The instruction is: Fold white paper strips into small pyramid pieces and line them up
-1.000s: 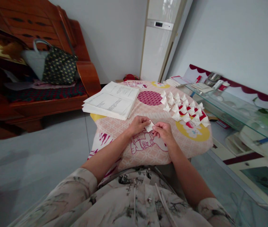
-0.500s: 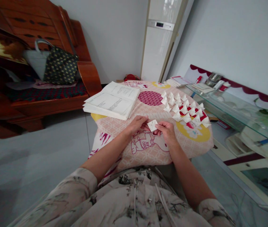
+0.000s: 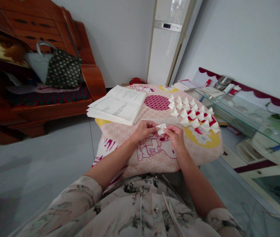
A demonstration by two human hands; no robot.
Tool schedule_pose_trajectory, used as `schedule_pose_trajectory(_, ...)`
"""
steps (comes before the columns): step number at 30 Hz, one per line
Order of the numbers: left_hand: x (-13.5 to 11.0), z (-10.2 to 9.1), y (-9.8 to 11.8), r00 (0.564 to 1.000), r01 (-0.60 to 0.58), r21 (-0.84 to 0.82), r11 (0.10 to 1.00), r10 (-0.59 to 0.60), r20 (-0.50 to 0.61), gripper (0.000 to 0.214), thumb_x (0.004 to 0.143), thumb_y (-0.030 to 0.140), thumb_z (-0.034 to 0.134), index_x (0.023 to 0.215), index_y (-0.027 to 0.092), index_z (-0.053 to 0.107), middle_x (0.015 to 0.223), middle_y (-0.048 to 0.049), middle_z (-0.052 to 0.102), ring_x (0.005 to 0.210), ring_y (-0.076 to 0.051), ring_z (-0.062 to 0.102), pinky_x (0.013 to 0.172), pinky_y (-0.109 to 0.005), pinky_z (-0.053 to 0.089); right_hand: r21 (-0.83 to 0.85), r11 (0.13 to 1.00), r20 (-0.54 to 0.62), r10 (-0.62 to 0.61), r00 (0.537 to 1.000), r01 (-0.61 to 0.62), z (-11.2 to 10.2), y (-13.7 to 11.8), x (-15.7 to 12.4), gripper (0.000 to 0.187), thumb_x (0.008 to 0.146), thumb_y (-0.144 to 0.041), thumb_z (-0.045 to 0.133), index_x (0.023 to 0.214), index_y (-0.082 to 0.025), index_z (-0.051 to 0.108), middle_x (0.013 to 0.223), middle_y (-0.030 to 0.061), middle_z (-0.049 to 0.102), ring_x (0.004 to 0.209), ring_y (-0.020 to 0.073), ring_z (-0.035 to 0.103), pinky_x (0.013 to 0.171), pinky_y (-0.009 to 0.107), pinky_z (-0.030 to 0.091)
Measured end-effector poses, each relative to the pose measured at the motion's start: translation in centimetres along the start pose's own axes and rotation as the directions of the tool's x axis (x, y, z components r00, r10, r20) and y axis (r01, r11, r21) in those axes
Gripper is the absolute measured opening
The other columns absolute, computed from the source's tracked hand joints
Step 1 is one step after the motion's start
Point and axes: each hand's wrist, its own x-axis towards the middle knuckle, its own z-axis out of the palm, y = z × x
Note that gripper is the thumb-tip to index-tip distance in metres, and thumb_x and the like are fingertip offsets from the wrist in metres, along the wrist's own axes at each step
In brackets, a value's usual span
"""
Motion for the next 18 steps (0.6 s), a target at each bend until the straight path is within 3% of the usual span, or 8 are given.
schedule_pose_trajectory(5, 0.0, 0.2, 0.0, 0.998, -0.058, 0.059, 0.997, 0.06, -0.032, 0.032, 0.069, 0.037, 0.081, 0.08, 0.009, 0.071, 0.068, -0.0046, 0.071, 0.056, -0.011, 0.062, 0.056, -0.021, 0.05, -0.019, 1.0, -0.009, -0.005, 1.0, 0.005, 0.0, 0.0, 0.0, 0.018, 0.07, -0.034, 0.076, 0.068, -0.018, 0.069, 0.054, 0.0007, 0.068, 0.04, 0.0104, 0.052, 0.042, 0.022, 0.04)
schedule_pose_trajectory(9, -0.1, 0.2, 0.2, 0.997, -0.064, -0.008, 0.998, 0.064, -0.032, 0.035, 0.068, 0.037, 0.082, 0.087, 0.01, 0.071, 0.073, -0.0056, 0.073, 0.061, -0.013, 0.066, 0.06, -0.022, 0.053, -0.019, 1.0, -0.026, -0.014, 1.0, 0.014, 0.1, 0.1, 0.1, 0.018, 0.07, -0.035, 0.076, 0.068, -0.018, 0.069, 0.053, 0.0005, 0.067, 0.04, 0.0106, 0.052, 0.042, 0.022, 0.039)
schedule_pose_trajectory(13, -0.1, -0.4, 0.5, 0.997, 0.075, -0.037, 0.996, -0.076, -0.025, 0.032, 0.074, 0.042, 0.075, 0.072, 0.01, 0.068, 0.066, -0.0071, 0.072, 0.055, -0.013, 0.066, 0.058, -0.023, 0.055, -0.062, 0.998, -0.007, -0.022, 1.0, 0.022, -0.1, 0.0, 0.0, 0.018, 0.07, -0.035, 0.075, 0.066, -0.018, 0.069, 0.052, 0.0004, 0.066, 0.04, 0.0105, 0.051, 0.043, 0.023, 0.039)
schedule_pose_trajectory(18, -0.3, -1.9, 0.8, 0.953, 0.267, 0.046, 0.963, -0.271, 0.133, 0.024, 0.07, 0.034, 0.077, 0.071, 0.01, 0.071, 0.065, -0.0075, 0.072, 0.051, -0.013, 0.065, 0.051, -0.021, 0.052, -0.157, 0.987, 0.139, 0.01, 0.99, 0.012, -0.5, -0.5, -0.2, 0.019, 0.071, -0.035, 0.074, 0.065, -0.018, 0.069, 0.054, 0.001, 0.066, 0.046, 0.0125, 0.055, 0.045, 0.023, 0.04)
